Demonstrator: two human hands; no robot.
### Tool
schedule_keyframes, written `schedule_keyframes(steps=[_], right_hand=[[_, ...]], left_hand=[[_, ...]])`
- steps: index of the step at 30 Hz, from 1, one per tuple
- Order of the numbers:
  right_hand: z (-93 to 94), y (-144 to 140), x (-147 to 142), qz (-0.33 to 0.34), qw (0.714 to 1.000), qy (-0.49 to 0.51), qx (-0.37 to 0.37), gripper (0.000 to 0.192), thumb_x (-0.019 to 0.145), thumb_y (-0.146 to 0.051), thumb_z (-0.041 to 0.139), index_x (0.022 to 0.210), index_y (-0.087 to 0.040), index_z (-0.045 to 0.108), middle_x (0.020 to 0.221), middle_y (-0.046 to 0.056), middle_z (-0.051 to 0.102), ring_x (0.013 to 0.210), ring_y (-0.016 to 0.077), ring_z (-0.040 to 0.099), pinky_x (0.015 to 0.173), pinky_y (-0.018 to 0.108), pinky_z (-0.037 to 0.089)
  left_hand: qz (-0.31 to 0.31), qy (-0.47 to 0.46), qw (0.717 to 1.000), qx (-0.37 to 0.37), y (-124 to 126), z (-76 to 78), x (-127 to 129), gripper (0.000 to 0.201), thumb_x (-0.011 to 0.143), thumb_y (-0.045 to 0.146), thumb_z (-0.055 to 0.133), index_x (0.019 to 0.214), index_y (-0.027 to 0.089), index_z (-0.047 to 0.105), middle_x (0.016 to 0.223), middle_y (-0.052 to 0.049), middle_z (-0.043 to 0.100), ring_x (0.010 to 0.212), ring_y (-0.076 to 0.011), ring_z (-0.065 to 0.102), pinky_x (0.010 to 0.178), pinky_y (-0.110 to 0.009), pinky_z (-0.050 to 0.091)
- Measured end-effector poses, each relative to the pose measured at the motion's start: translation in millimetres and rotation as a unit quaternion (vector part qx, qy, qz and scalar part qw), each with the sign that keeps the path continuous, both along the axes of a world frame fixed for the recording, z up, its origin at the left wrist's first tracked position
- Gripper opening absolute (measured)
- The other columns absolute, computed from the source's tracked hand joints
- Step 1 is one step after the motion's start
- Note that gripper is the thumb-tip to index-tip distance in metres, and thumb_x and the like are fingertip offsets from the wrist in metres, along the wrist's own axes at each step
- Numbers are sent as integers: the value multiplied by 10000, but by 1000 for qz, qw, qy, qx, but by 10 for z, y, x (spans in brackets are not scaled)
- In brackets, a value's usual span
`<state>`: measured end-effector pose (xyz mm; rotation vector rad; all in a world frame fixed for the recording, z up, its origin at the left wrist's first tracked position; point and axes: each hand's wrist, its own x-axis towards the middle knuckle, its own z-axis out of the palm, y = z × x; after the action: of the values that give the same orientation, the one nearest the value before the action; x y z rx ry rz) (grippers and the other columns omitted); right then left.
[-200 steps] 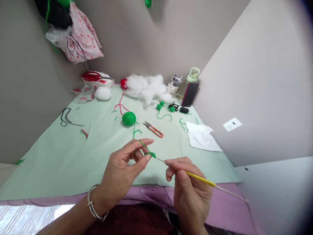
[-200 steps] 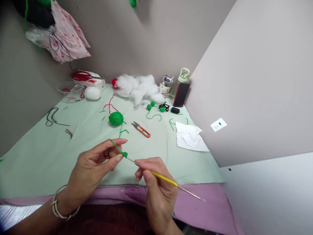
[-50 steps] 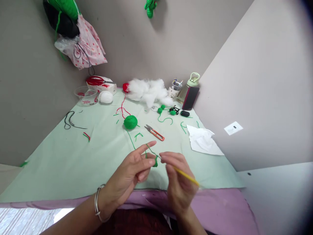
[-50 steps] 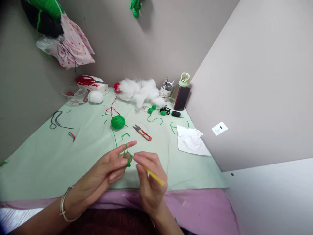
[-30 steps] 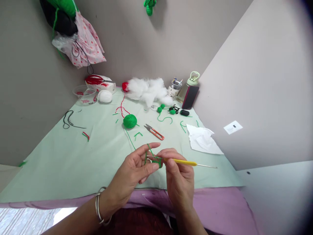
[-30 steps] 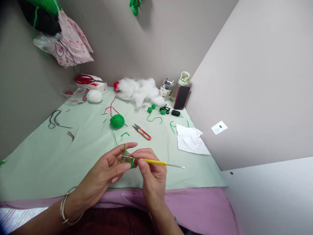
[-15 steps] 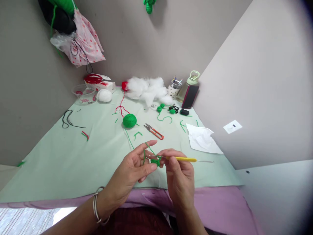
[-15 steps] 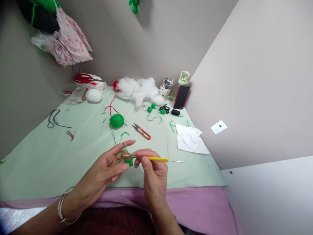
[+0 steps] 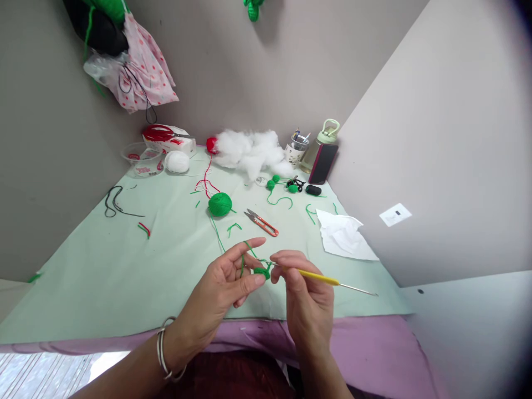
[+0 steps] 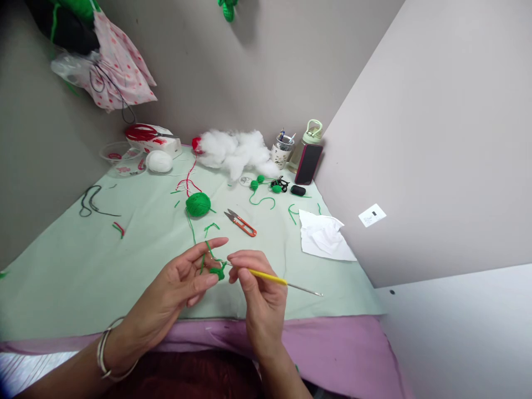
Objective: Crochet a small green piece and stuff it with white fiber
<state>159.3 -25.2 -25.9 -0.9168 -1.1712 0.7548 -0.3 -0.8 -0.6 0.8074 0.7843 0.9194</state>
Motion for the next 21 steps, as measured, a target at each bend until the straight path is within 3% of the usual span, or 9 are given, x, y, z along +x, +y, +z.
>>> schedule_keyframes(steps=[5, 8, 15, 21], right_hand=[[75, -72, -53, -67, 979, -175, 75, 298, 1001, -82, 631, 1117, -290, 810, 1021, 56, 775, 971, 184, 739, 806, 310, 626], [75, -96, -83, -84, 963, -229, 115, 379, 968, -21, 648, 1196, -287, 791, 1096, 74, 775, 986, 188, 763, 816, 310, 642], [20, -119, -13, -71, 971, -211, 86, 348, 994, -62, 607, 1191, -290, 781, 1042, 67, 777, 975, 213, 743, 799, 354, 631], [7, -95, -2, -36, 991, -123, 49, 266, 1033, -133, 581, 1089, -285, 793, 998, 55, 790, 952, 219, 731, 815, 383, 619]], left_hand=[[1, -6, 1000, -3, -3, 3, 25, 609, 794, 300, 903, 1363, 243, 695, 882, 30, 590, 618, -68, 409, 491, -193, 313], [4, -12, 1000, -5, -6, 4, 38, 595, 807, 306, 895, 1359, 228, 688, 855, 38, 590, 595, -60, 402, 491, -199, 305], [26, 7, 1000, 13, -13, -2, 22, 430, 838, 346, 885, 1220, 215, 738, 877, 30, 622, 580, -51, 388, 505, -211, 308], [24, 2, 1000, -17, -2, 23, 15, 528, 819, 363, 895, 1284, 202, 702, 886, 19, 637, 565, -51, 392, 514, -228, 293]])
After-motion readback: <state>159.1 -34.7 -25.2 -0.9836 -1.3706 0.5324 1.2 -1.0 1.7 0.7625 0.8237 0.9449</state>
